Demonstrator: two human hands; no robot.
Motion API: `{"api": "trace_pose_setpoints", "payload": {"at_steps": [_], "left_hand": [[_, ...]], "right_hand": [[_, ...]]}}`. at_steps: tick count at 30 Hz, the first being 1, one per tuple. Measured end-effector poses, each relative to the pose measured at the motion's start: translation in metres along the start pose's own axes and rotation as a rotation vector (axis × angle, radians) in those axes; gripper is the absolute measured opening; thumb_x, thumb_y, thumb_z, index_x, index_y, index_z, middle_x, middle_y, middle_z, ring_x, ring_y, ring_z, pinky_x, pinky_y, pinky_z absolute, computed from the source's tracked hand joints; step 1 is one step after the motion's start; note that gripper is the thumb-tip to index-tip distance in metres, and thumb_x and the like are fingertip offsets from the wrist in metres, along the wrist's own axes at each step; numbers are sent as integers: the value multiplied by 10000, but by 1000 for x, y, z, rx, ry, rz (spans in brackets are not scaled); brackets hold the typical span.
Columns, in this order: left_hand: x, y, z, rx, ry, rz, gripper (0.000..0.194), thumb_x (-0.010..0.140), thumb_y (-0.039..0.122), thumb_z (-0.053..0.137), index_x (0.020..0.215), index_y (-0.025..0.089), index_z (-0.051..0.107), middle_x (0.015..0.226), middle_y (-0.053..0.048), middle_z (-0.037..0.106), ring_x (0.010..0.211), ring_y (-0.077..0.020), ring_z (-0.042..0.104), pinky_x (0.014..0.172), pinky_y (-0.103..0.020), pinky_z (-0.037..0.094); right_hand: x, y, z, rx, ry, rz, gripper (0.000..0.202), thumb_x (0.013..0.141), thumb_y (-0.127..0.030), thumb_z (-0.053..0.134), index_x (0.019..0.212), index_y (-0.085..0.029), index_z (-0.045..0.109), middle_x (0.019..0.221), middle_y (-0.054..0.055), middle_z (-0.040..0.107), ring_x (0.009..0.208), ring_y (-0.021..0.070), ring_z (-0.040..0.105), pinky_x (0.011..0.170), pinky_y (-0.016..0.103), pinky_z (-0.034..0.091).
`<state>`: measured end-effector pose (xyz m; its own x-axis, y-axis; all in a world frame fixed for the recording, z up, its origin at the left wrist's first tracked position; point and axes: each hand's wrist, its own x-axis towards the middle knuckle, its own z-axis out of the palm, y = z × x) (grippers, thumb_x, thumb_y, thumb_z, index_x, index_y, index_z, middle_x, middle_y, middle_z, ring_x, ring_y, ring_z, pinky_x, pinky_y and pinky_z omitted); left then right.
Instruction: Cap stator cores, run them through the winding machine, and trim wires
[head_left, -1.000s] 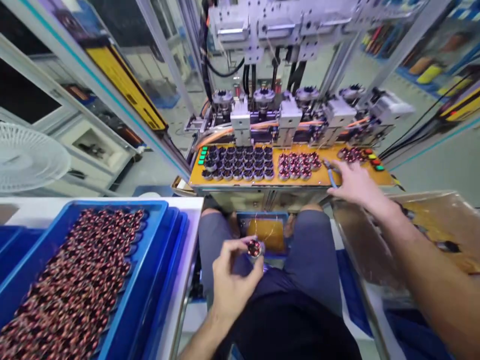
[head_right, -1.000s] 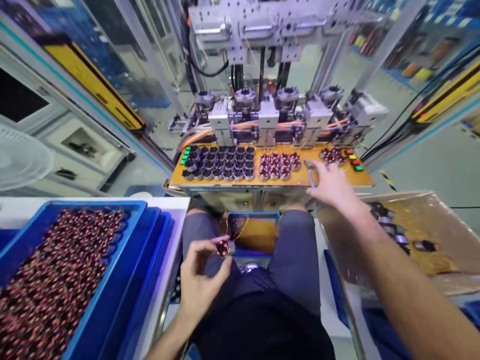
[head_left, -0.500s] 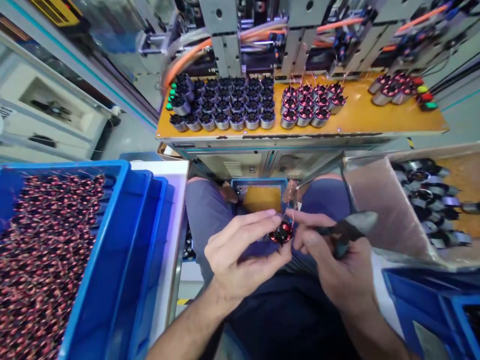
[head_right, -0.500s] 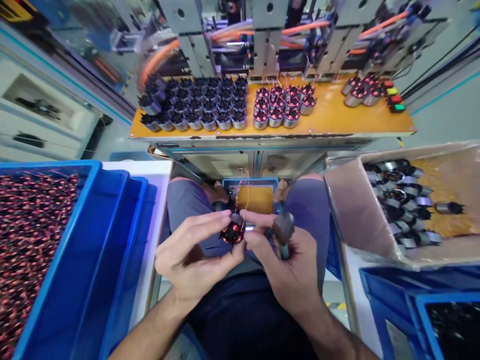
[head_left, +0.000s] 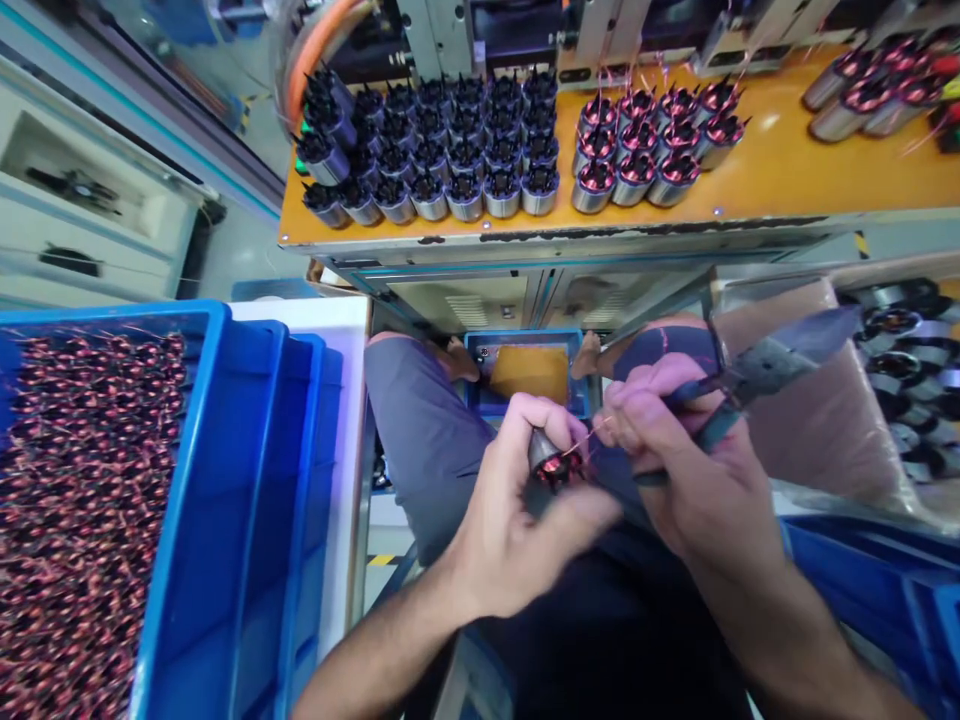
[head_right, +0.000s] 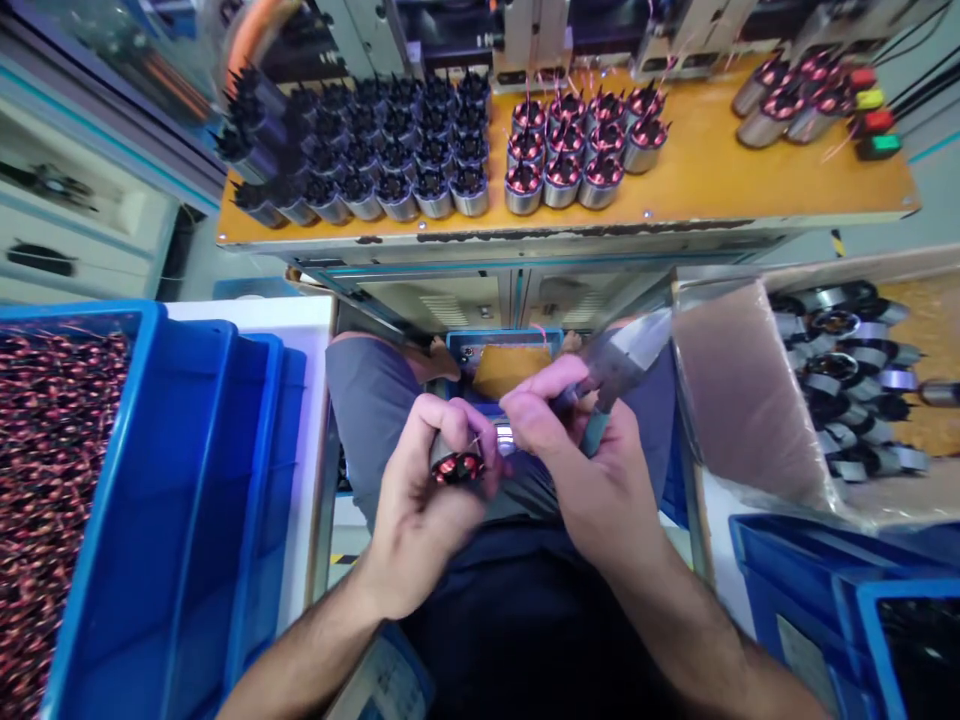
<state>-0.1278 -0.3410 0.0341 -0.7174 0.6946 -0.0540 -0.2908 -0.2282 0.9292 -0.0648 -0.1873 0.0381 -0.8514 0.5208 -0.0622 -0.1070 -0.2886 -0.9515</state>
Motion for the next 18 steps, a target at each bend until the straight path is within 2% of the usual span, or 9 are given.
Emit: {"api": "trace_pose_setpoints", "payload": {"at_steps": [3, 6, 9, 12, 15, 18], "left_hand": [[2, 7, 3, -467, 12, -255, 234, 1164, 445, 628, 1158, 218, 683, 966, -10, 664, 688, -116, 610, 687, -278, 574], [7, 17, 3, -574, 0, -422, 315, 1057, 436, 810, 1244, 183, 826, 869, -19, 679, 706, -121, 611, 637, -228, 528], [11, 23, 1, -486, 50, -444, 343, 958, 492, 941, 1041, 162, 894, 745, -6, 649, 684, -98, 560, 658, -211, 471], [13, 24, 1, -394, 95, -444, 326, 920, 469, 981, 845, 173, 867, 668, 17, 606, 646, -86, 516, 656, -222, 432], [12, 22, -1, -315, 176, -378, 288, 940, 458, 968, 849, 200, 874, 670, 30, 604, 647, -86, 494, 651, -228, 414], [7, 19, -7, -224, 282, -297, 230, 954, 452, 963, 916, 235, 898, 689, 42, 622, 639, -84, 472, 640, -235, 403]], "right_hand": [[2, -8, 3, 44, -28, 17, 135, 1090, -240, 819, 987, -288, 747, 813, -70, 625, 714, 121, 619, 803, 265, 635], [1, -16, 6, -48, -47, 26, 115, 1094, -340, 833, 1016, -302, 757, 826, -54, 671, 721, 139, 678, 755, 267, 668], [0, -22, 8, -107, -106, 26, 103, 1118, -353, 798, 1032, -311, 759, 893, -40, 732, 753, 149, 730, 749, 269, 678], [2, -31, 7, -223, -148, -24, 116, 1118, -305, 787, 1005, -306, 757, 908, -37, 732, 796, 157, 741, 794, 283, 663], [0, -44, -2, -524, -197, -41, 35, 1130, -334, 759, 1139, -314, 787, 916, -34, 736, 809, 161, 735, 775, 266, 633], [-7, -54, -16, -850, -322, -20, 253, 1148, -361, 695, 1393, -328, 751, 977, -24, 747, 785, 160, 715, 724, 251, 612]]}}
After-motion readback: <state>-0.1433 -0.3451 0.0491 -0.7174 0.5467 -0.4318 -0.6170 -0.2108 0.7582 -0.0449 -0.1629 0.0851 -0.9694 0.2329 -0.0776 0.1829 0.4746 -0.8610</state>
